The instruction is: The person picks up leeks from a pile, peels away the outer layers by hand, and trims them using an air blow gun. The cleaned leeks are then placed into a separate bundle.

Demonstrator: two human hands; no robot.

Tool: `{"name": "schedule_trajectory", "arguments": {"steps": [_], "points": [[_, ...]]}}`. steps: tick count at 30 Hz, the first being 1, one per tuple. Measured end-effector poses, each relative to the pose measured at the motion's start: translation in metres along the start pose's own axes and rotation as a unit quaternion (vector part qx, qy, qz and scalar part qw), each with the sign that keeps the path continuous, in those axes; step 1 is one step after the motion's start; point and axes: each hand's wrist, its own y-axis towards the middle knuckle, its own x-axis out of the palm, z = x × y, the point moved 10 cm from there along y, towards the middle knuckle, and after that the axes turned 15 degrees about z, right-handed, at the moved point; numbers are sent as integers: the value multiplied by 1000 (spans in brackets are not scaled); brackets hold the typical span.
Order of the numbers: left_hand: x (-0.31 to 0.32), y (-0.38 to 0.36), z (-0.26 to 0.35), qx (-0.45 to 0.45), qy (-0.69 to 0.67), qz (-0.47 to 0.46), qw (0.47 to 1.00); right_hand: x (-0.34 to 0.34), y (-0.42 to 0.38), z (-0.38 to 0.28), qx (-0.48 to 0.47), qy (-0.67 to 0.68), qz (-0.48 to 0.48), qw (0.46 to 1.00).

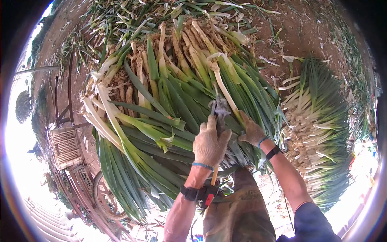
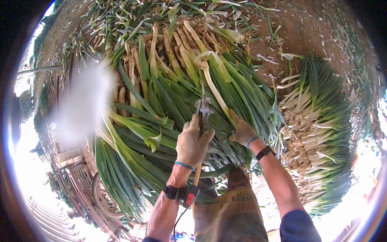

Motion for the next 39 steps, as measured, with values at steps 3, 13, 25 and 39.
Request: {"name": "schedule_trajectory", "arguments": {"steps": [3, 13, 25, 39], "points": [[-8, 3, -7, -10, -121, -14, 993, -5, -3, 5, -10, 78, -15, 997], [-79, -115, -56, -50, -128, -28, 990, -106, -82, -201, -110, 215, -156, 958], [-309, -192, -151, -141, -202, 545, 801, 8, -68, -459, -293, 313, 97, 898], [-121, -113, -64, -49, -126, 103, 985, -67, 225, -73, -7, -243, 241, 940]]}}
